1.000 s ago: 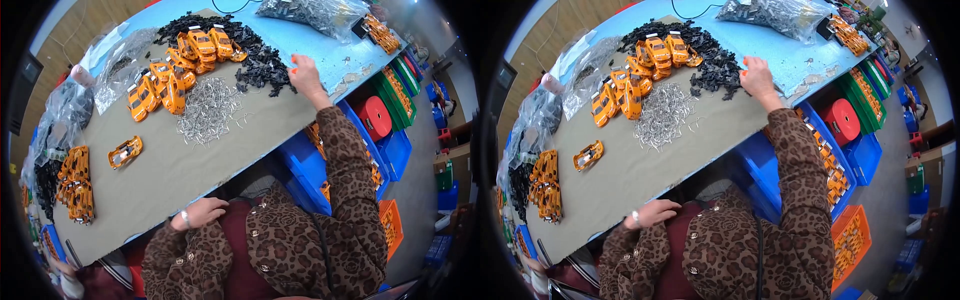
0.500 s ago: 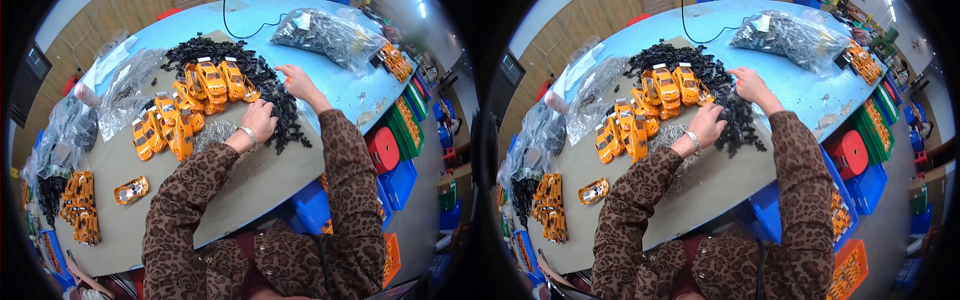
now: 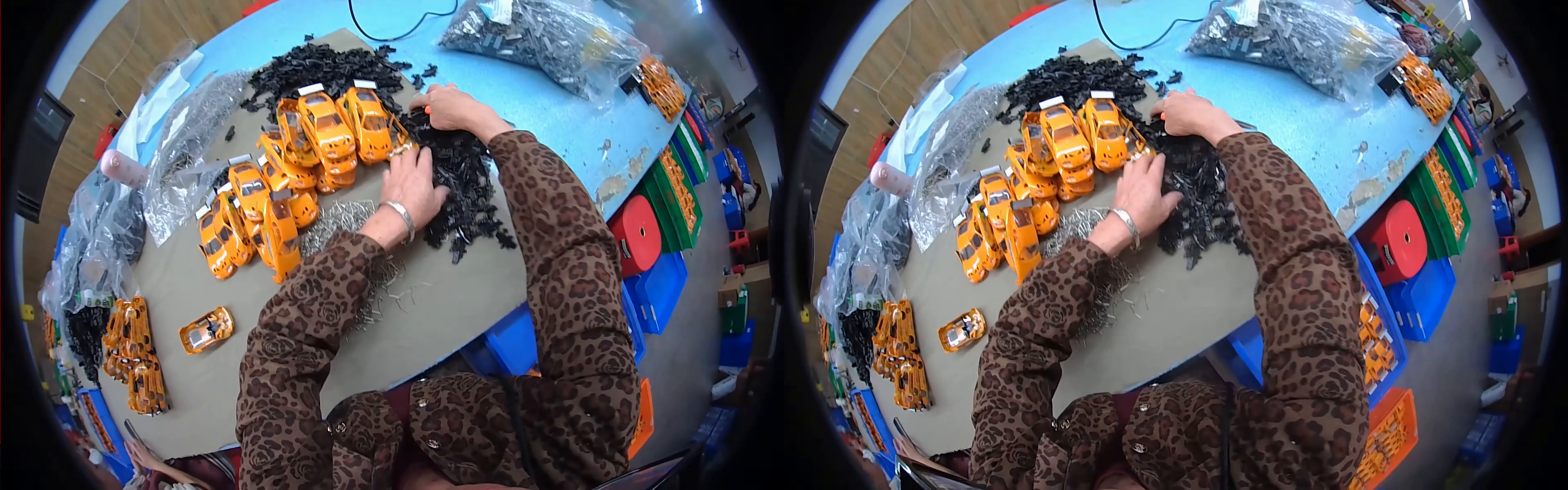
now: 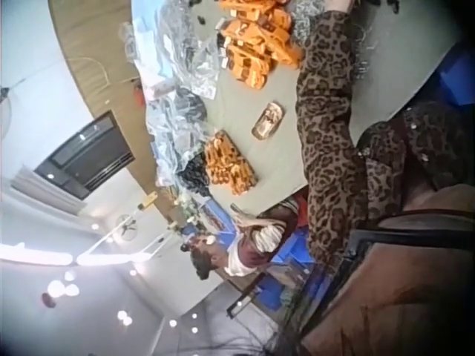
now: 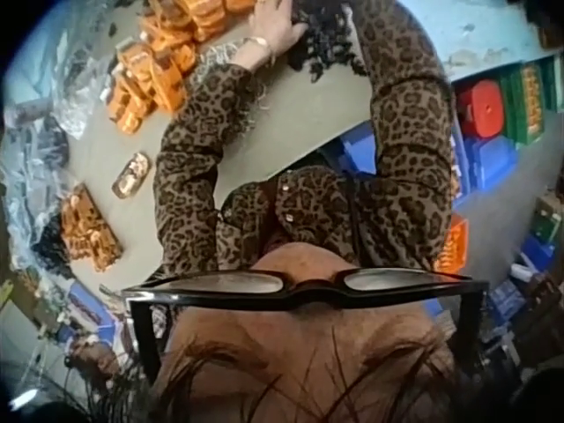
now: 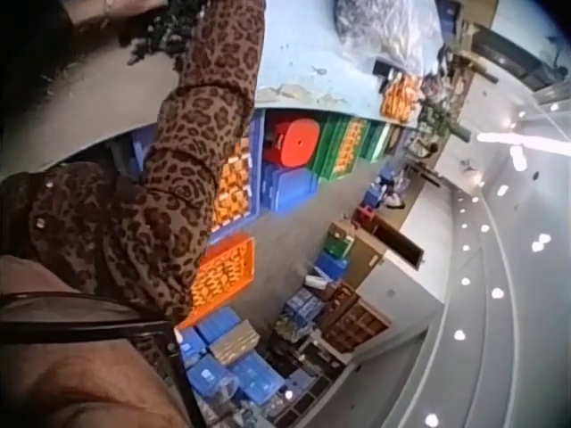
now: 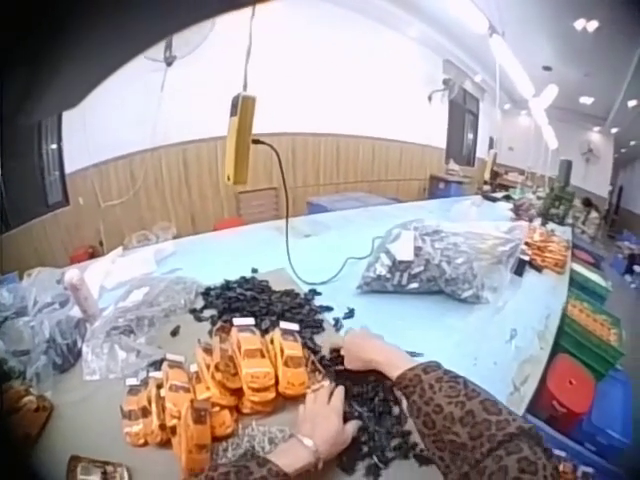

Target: Assembling the components of small toy cars using handheld tools and placing completed units into sorting trays.

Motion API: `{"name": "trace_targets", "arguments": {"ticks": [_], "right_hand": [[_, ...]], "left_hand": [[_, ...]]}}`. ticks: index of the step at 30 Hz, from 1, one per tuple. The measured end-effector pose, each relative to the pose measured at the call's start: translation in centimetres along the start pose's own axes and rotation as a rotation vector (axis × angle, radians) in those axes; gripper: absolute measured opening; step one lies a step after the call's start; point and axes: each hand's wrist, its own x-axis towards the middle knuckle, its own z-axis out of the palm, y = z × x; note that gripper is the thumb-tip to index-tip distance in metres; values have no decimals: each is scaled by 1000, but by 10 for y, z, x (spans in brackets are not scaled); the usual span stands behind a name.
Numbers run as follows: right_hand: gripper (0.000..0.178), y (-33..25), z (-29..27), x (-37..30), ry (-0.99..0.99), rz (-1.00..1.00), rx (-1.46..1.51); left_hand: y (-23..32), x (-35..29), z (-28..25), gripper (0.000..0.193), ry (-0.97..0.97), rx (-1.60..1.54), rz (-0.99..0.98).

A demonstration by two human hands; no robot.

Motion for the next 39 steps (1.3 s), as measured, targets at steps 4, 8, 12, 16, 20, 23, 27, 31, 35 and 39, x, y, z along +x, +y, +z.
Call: {"name": "trace_targets", "arguments": {"ticks": [4, 8, 12, 16, 20, 23, 27, 31, 35, 39], "right_hand": [[41, -22, -1, -59, 88, 81, 86], [46, -48, -38, -122, 19, 133, 506], [51, -14, -26, -157, 125, 257, 518], [46, -10, 3, -174, 144, 336, 301], [48, -53, -10, -182, 196, 313, 464], [45, -50, -27, -214, 590, 220, 660], [46, -52, -49, -279, 797, 95, 1167], [49, -54, -41, -286, 893, -187, 1484], [49, -58, -34, -273, 845, -250, 1521], [49, -50, -29, -267, 799, -191, 1481]], "left_hand": [[-5, -5, 5, 54, 7, -33, 48], [-7, -35, -3, 45, -48, -82, 155], [-20, -46, -10, 35, 15, -13, 106], [-18, -41, -3, 31, -75, -251, 221], [-14, -61, -5, 31, 14, -154, 302], [7, -97, -36, 32, 58, -160, 311], [22, -170, -84, 30, -43, -223, 358], [15, -217, -85, 28, -146, -409, 232], [4, -244, -81, 28, -129, -406, 130], [-4, -260, -86, 27, -142, -431, 10]]}}
